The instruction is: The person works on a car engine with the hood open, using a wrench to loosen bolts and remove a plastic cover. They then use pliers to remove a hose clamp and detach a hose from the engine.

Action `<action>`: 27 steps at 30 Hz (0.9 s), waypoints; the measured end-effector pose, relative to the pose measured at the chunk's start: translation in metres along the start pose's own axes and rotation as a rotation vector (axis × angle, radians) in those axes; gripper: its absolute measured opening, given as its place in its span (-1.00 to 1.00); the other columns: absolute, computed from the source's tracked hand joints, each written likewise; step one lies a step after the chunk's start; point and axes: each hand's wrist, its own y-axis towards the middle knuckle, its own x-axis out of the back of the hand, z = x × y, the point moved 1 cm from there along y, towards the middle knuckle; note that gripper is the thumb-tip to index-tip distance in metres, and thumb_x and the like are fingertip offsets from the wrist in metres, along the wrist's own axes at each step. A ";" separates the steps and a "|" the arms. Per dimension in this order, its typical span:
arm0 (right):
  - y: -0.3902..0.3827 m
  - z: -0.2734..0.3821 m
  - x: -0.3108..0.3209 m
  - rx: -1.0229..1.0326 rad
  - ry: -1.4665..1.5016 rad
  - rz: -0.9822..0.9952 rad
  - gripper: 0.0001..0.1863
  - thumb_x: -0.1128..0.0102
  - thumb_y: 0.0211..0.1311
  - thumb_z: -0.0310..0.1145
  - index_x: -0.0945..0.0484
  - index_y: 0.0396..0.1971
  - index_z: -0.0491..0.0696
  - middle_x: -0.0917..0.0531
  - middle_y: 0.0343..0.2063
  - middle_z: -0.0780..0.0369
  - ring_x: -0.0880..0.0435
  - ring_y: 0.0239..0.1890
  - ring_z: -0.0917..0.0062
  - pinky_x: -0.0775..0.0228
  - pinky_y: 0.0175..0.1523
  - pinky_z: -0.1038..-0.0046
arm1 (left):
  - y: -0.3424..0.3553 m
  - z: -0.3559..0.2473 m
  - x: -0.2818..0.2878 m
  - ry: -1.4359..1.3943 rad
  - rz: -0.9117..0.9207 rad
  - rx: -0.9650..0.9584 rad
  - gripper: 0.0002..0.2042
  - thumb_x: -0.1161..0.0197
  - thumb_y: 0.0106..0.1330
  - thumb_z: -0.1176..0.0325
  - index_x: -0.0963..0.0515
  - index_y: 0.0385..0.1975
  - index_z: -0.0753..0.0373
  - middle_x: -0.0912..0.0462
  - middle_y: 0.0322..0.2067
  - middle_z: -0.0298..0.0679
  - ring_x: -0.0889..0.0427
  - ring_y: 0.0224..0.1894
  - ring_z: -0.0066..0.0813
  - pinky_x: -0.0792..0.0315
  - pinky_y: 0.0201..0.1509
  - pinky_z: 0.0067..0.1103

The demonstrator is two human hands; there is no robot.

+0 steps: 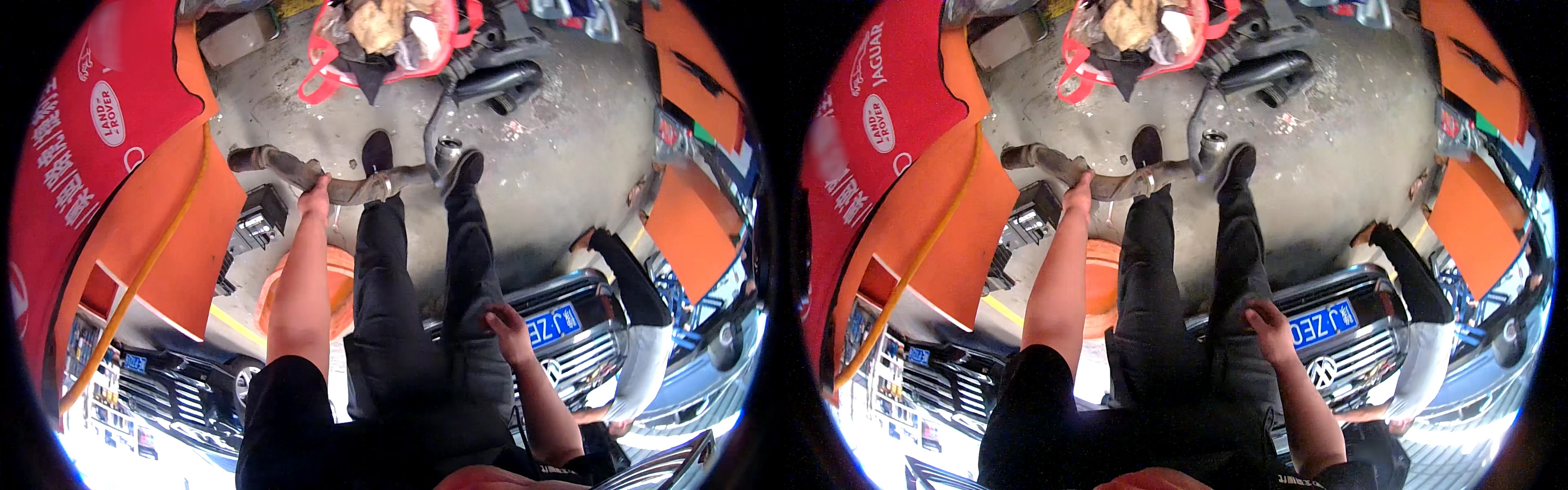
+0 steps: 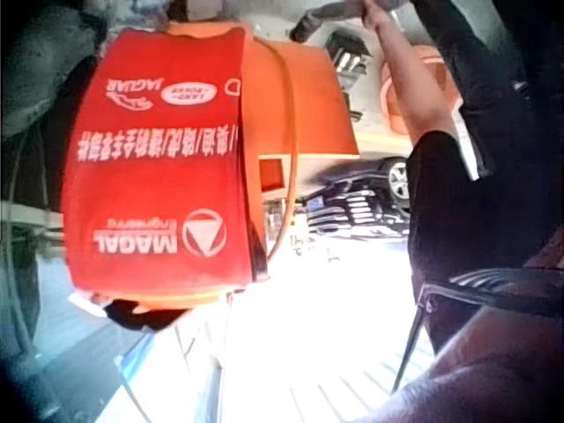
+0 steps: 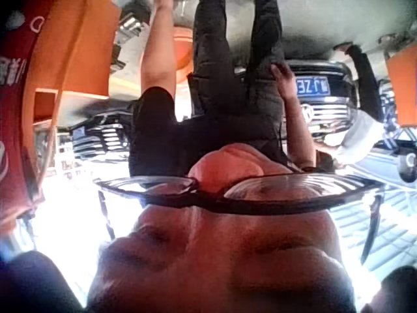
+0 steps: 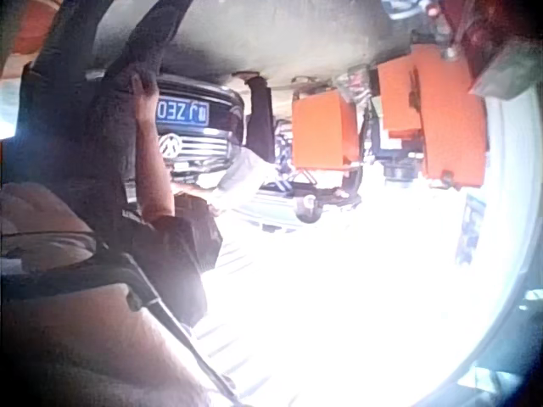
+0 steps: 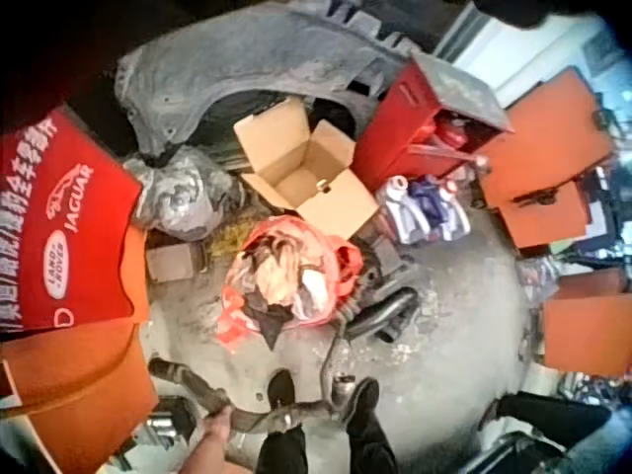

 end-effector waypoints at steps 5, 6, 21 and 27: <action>-0.035 -0.020 -0.006 0.081 0.050 0.077 -0.67 -0.22 0.50 -0.33 -0.55 0.13 -0.17 -0.73 -0.08 0.19 -0.69 0.00 0.54 -0.51 0.14 0.45 | -0.056 0.033 -0.013 0.121 0.050 -0.069 -0.15 -0.48 0.14 -0.16 -0.53 0.22 0.51 -0.56 0.29 0.03 -0.52 0.34 -0.14 -0.36 0.41 -0.38; -0.043 -0.025 -0.005 0.101 0.062 0.093 -0.67 -0.22 0.50 -0.32 -0.55 0.13 -0.17 -0.73 -0.08 0.19 -0.68 0.01 0.55 -0.50 0.14 0.45 | -0.069 0.039 -0.017 0.136 0.067 -0.077 -0.14 -0.49 0.13 -0.15 -0.52 0.23 0.52 -0.55 0.30 0.02 -0.53 0.33 -0.16 -0.36 0.40 -0.39; -0.173 -0.204 0.078 0.616 0.082 -0.252 -0.66 -0.24 0.41 -0.31 -0.60 0.09 -0.14 -0.74 -0.10 0.08 -0.75 -0.04 0.34 -0.56 0.12 0.33 | -0.408 0.101 -0.005 0.043 0.516 -0.841 -0.39 -0.49 0.30 0.19 -0.47 0.19 0.50 -0.61 0.13 -0.02 -0.59 0.15 -0.28 -0.42 0.31 -0.39; -0.296 -0.284 0.154 0.907 0.364 -0.502 -0.68 -0.22 0.40 -0.41 -0.58 0.11 -0.12 -0.71 -0.06 0.13 -0.73 0.04 0.38 -0.58 0.17 0.33 | -0.626 0.114 -0.038 0.153 0.943 -1.245 -0.48 -0.37 0.37 0.37 -0.40 0.25 0.45 -0.56 0.17 -0.07 -0.57 0.18 -0.26 -0.38 0.39 -0.33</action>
